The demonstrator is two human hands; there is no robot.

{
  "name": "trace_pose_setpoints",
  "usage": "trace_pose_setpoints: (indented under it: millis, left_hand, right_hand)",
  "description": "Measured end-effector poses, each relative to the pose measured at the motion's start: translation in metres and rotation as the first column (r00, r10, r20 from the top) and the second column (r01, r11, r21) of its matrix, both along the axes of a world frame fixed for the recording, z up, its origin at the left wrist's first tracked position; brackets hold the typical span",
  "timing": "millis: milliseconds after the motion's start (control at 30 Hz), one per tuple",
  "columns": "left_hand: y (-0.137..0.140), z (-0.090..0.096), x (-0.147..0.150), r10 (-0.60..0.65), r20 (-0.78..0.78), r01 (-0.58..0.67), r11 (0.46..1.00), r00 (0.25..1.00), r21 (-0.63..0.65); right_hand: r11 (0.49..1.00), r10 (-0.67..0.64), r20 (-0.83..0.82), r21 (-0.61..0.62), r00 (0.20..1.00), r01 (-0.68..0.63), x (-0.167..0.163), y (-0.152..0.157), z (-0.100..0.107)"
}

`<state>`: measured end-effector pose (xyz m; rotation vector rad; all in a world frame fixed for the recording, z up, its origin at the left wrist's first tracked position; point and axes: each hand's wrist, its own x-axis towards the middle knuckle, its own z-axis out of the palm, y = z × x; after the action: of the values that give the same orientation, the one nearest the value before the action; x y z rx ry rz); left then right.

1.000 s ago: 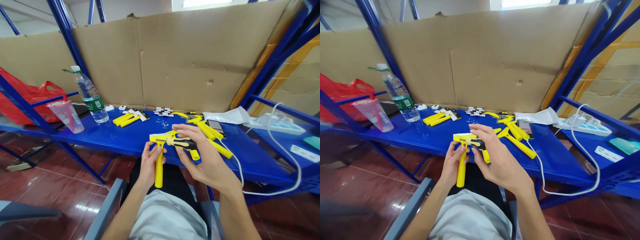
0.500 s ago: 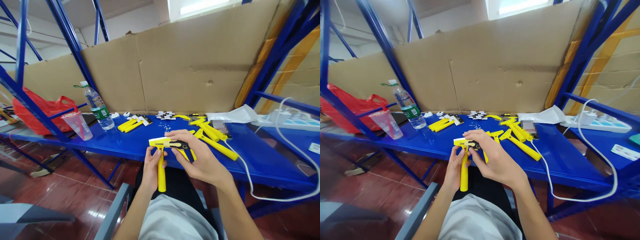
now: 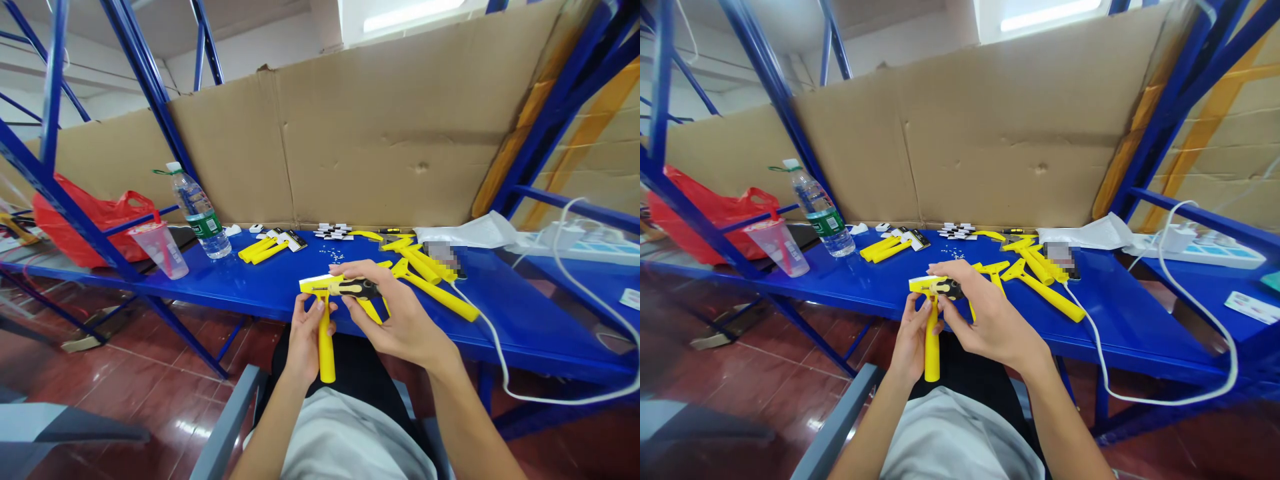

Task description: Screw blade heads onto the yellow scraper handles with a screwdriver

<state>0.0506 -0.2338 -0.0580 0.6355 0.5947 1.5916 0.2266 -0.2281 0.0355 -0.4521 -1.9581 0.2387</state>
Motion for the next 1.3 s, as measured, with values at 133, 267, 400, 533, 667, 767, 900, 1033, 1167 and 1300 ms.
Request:
trace_pose_setpoints:
  millis: [133,267,400,533,667,767,900,1033,1167,1300]
  left_hand:
    - [0.000,0.000,0.001,0.004,0.001,-0.004,1.000,1.000,0.007]
    - [-0.001,-0.001,0.002,0.017,0.011,-0.018,1.000,1.000,0.006]
    - [-0.001,-0.004,0.003,0.017,0.037,-0.018,0.999,0.999,0.026]
    - [0.000,-0.006,0.003,0.014,0.052,-0.016,0.999,0.999,0.040]
    - [-0.001,-0.005,0.003,0.007,0.056,-0.009,0.999,0.998,0.037]
    - [-0.002,-0.002,0.004,-0.006,0.063,0.004,0.999,0.998,0.032]
    - [-0.003,-0.002,0.005,0.008,0.077,-0.010,1.000,0.997,0.023]
    - [-0.001,-0.004,0.004,-0.013,0.070,0.010,0.999,0.997,0.041]
    - [0.000,-0.004,0.003,-0.025,0.065,0.022,0.999,0.998,0.049]
    - [-0.001,-0.003,0.003,-0.025,0.075,0.021,0.999,0.997,0.044]
  right_hand:
    - [0.999,0.035,-0.001,0.013,0.999,-0.035,-0.001,-0.001,-0.004]
    - [0.993,0.027,0.003,0.113,1.000,-0.027,-0.002,0.004,-0.008]
    - [0.991,0.016,-0.039,0.134,0.999,-0.010,-0.006,0.003,-0.005]
    - [0.996,0.061,-0.034,0.071,0.998,-0.058,-0.009,-0.001,-0.002]
    - [0.990,0.079,-0.044,0.123,0.996,-0.073,-0.010,0.002,-0.009]
    - [0.983,0.078,-0.040,0.169,0.996,-0.071,-0.011,0.005,-0.012]
    - [0.991,0.097,-0.063,0.101,0.993,-0.091,-0.014,0.001,-0.009]
    - [0.994,0.096,-0.092,0.052,0.991,-0.092,-0.016,0.000,-0.008]
    - [0.996,0.044,-0.088,0.082,0.995,-0.036,-0.014,0.005,-0.009]
    - [0.994,0.057,-0.067,0.097,0.996,-0.051,-0.011,0.002,-0.007]
